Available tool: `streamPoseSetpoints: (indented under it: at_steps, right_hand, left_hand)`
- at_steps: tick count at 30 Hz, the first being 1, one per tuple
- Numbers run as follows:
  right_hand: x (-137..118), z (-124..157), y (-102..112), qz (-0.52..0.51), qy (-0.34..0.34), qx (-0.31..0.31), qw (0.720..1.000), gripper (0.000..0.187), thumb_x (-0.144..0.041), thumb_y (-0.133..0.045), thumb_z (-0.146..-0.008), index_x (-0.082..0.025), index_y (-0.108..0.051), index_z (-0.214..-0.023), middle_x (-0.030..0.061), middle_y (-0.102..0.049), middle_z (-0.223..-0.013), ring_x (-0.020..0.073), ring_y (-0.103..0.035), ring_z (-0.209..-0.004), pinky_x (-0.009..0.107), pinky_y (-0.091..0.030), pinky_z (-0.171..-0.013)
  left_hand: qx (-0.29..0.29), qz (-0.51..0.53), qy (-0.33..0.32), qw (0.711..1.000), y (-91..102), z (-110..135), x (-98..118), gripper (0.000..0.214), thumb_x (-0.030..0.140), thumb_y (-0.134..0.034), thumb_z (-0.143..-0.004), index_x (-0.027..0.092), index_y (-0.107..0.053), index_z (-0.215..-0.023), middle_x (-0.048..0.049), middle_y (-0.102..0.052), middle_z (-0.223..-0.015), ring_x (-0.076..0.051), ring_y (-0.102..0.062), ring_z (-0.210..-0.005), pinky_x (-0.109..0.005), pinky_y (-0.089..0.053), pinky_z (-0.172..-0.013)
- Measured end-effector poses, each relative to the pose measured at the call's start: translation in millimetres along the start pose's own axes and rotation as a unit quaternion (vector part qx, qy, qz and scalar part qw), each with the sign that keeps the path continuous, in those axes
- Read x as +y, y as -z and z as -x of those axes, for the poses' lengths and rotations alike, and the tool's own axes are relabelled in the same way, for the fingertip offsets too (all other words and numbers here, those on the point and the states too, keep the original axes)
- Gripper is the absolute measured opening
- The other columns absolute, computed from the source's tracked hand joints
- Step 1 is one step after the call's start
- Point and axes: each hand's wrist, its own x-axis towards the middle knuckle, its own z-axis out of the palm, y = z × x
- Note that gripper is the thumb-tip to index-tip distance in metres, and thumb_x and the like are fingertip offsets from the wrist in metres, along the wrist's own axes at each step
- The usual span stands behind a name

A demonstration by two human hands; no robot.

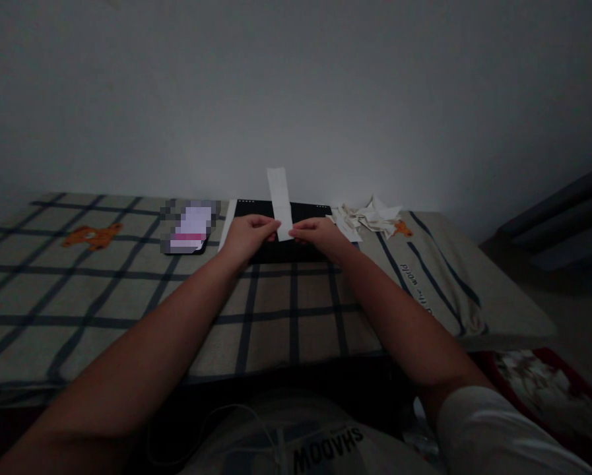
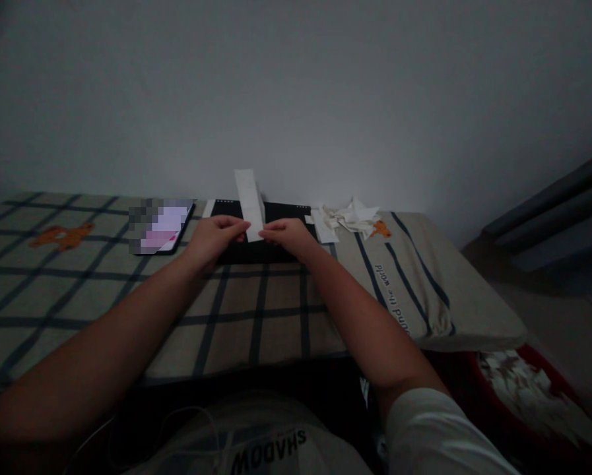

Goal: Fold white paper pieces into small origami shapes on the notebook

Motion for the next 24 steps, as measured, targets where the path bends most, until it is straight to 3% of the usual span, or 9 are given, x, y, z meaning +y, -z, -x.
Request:
streamPoseSetpoints:
  at_steps: [16,24]
  right_hand:
    - [4,-2,-1,0.0,0.009,-0.019,1.0,0.02,-0.028,-0.067,-0.071,-0.014,-0.073,-0.083,0.0028,-0.068,-0.074,0.0111,-0.055,-0.064,0.026,-0.042,-0.063]
    - [8,-3,-2,-0.046,-0.049,0.032,0.997,0.025,-0.039,-0.066,-0.075,-0.015,-0.068,-0.078,0.0052,-0.07,-0.075,0.0093,-0.055,-0.06,0.021,-0.038,-0.051]
  left_hand:
    - [-0.024,0.115,0.027,0.993,-1.1,-5,-7,0.016,0.028,-0.072,-0.067,0.015,-0.063,-0.067,-0.0007,-0.063,-0.066,-0.011,-0.057,-0.059,-0.023,-0.048,-0.059]
    - [0.05,0.182,-0.025,0.982,0.7,-10,-9,0.022,0.034,-0.074,-0.07,0.014,-0.063,-0.067,0.0013,-0.058,-0.064,-0.007,-0.052,-0.056,-0.018,-0.045,-0.056]
